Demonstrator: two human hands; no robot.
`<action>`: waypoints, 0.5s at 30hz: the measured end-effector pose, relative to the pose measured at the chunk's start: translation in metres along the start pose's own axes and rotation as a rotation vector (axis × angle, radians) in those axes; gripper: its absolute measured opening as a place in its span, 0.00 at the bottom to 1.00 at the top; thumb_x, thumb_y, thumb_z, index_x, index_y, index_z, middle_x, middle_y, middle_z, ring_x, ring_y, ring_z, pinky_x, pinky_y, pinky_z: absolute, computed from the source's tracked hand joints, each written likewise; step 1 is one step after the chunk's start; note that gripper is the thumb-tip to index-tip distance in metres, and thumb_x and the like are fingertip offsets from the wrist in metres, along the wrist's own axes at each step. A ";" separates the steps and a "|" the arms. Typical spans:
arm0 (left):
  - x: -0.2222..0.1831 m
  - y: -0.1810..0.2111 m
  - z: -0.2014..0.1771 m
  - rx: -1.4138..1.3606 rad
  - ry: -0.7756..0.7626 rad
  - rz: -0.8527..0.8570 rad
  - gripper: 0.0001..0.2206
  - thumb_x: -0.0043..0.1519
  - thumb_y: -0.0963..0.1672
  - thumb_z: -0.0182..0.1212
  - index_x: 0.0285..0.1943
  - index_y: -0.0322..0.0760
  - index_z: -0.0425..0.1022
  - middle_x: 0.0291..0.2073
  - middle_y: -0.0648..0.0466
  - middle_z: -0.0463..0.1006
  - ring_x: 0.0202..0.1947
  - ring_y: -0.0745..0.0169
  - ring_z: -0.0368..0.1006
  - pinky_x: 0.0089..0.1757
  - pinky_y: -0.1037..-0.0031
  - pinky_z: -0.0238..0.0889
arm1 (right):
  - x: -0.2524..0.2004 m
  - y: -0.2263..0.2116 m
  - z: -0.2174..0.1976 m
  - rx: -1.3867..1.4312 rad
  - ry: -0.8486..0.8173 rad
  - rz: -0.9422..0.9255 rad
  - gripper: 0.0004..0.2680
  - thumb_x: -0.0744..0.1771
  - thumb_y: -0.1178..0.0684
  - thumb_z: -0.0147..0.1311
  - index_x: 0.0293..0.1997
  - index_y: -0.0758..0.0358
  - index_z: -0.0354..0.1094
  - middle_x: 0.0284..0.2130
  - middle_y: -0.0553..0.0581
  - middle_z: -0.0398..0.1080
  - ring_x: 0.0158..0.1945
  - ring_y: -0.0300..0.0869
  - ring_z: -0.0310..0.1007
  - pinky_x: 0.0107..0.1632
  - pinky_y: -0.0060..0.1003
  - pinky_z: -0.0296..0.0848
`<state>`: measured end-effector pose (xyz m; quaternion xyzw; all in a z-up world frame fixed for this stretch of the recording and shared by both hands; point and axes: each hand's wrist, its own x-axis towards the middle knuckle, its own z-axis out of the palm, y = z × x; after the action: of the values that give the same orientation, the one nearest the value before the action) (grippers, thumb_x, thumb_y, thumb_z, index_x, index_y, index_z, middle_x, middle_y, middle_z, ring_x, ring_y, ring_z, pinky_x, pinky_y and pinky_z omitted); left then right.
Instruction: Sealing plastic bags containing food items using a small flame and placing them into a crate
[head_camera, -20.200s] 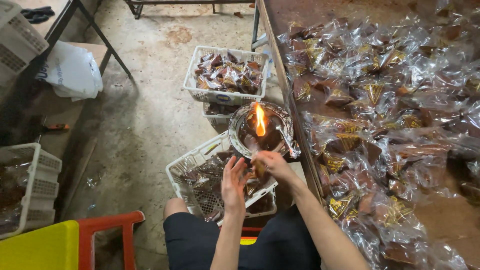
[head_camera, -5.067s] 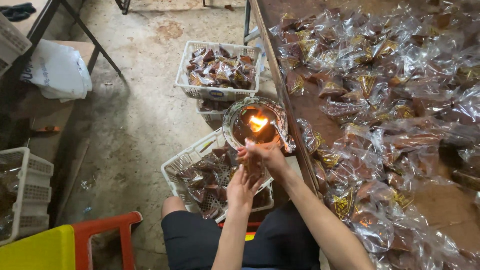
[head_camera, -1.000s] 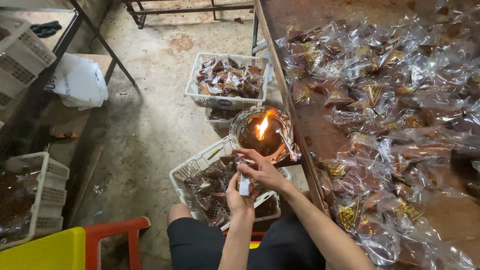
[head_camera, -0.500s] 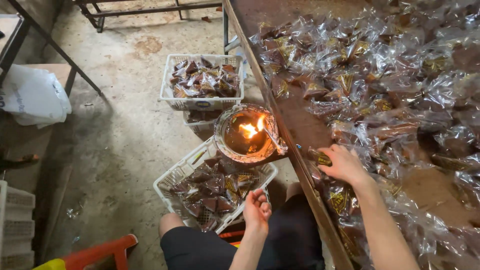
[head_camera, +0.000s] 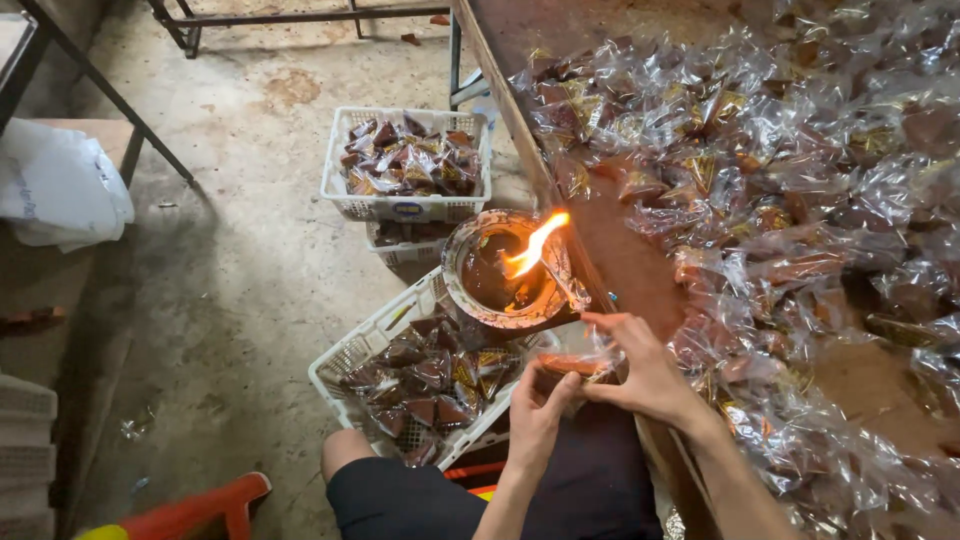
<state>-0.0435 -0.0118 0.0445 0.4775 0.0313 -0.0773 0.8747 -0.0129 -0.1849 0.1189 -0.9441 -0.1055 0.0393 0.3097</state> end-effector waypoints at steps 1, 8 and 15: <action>-0.002 -0.001 -0.006 0.004 0.003 0.001 0.11 0.62 0.45 0.67 0.49 0.35 0.78 0.39 0.55 0.82 0.39 0.69 0.76 0.43 0.77 0.70 | -0.003 -0.008 0.005 0.004 -0.001 -0.002 0.33 0.57 0.41 0.72 0.69 0.45 0.60 0.58 0.53 0.67 0.61 0.45 0.65 0.59 0.45 0.68; -0.001 -0.016 -0.043 0.044 -0.016 -0.043 0.10 0.63 0.44 0.67 0.48 0.36 0.73 0.38 0.54 0.78 0.39 0.68 0.73 0.38 0.74 0.73 | -0.016 0.018 0.086 0.627 0.414 0.384 0.05 0.64 0.51 0.64 0.34 0.60 0.75 0.27 0.51 0.75 0.30 0.36 0.72 0.38 0.30 0.70; 0.009 -0.060 -0.076 0.399 -0.107 0.067 0.06 0.62 0.43 0.65 0.43 0.40 0.73 0.25 0.59 0.67 0.27 0.71 0.57 0.33 0.77 0.53 | -0.043 0.063 0.147 0.457 0.324 0.723 0.17 0.62 0.38 0.66 0.18 0.58 0.67 0.15 0.49 0.64 0.24 0.35 0.58 0.33 0.32 0.58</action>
<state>-0.0434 0.0196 -0.0473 0.6371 -0.0472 -0.0783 0.7654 -0.0639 -0.1592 -0.0362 -0.8218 0.2922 0.0191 0.4888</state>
